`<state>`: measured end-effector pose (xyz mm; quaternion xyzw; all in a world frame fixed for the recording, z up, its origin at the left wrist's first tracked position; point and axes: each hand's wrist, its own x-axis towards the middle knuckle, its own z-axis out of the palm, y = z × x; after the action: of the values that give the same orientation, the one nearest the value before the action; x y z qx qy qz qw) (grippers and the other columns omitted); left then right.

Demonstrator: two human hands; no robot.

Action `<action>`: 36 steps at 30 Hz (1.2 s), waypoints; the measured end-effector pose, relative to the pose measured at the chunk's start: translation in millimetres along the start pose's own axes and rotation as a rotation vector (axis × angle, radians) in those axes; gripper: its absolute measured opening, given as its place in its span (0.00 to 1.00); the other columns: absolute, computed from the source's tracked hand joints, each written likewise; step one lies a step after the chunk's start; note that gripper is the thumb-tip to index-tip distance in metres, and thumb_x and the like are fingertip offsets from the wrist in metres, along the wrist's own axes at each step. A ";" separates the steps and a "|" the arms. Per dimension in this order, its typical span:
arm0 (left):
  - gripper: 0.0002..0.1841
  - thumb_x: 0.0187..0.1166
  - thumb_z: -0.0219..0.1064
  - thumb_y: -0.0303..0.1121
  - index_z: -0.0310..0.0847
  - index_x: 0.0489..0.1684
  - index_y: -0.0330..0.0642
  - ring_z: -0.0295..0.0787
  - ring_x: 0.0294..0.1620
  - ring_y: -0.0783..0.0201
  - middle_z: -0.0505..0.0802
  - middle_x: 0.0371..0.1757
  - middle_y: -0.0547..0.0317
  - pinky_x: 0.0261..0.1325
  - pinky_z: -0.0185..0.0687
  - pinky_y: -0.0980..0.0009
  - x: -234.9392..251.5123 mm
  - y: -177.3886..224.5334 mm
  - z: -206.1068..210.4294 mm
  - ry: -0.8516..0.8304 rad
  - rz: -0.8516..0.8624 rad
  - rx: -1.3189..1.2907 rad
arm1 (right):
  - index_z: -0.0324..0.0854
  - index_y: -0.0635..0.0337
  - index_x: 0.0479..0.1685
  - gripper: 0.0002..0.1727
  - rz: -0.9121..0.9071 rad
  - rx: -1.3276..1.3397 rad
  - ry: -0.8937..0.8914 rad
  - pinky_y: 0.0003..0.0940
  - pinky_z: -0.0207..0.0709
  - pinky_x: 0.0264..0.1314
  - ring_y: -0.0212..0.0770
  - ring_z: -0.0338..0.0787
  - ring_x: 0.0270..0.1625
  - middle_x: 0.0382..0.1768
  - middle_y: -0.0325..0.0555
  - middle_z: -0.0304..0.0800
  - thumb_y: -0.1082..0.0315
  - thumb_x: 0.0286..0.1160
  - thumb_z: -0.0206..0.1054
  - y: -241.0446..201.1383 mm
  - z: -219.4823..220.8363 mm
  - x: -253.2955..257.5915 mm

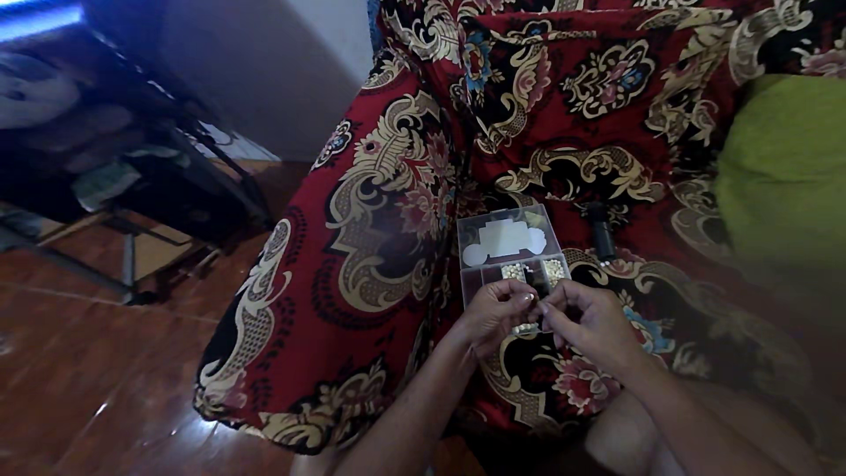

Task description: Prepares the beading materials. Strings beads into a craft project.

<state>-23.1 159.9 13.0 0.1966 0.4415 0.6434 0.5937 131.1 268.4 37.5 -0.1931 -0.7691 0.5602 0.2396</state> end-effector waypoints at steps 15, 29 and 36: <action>0.11 0.81 0.58 0.19 0.85 0.38 0.44 0.92 0.39 0.70 0.94 0.37 0.66 0.53 0.89 0.69 -0.1 1.6 0.2 0.005 0.022 0.040 | 0.85 0.59 0.34 0.05 -0.005 -0.014 -0.002 0.17 0.82 0.21 0.21 0.85 0.18 0.22 0.31 0.90 0.67 0.73 0.68 0.5 -0.1 0.4; 0.10 0.80 0.60 0.18 0.86 0.39 0.43 0.92 0.39 0.70 0.94 0.37 0.65 0.53 0.89 0.70 -0.4 1.9 0.2 -0.004 0.027 0.053 | 0.86 0.59 0.36 0.06 -0.043 -0.010 -0.017 0.15 0.81 0.22 0.20 0.84 0.19 0.23 0.31 0.90 0.67 0.75 0.67 2.4 -0.7 0.3; 0.10 0.80 0.60 0.18 0.85 0.38 0.43 0.92 0.39 0.70 0.94 0.37 0.65 0.52 0.90 0.70 -0.6 1.4 0.1 -0.003 0.035 0.039 | 0.86 0.60 0.37 0.06 -0.041 -0.012 -0.042 0.16 0.82 0.23 0.20 0.85 0.20 0.23 0.32 0.90 0.67 0.75 0.67 3.8 -1.5 0.9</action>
<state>-23.7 159.5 14.3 0.2168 0.4497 0.6446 0.5791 131.4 271.2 34.4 -0.1670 -0.7810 0.5545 0.2338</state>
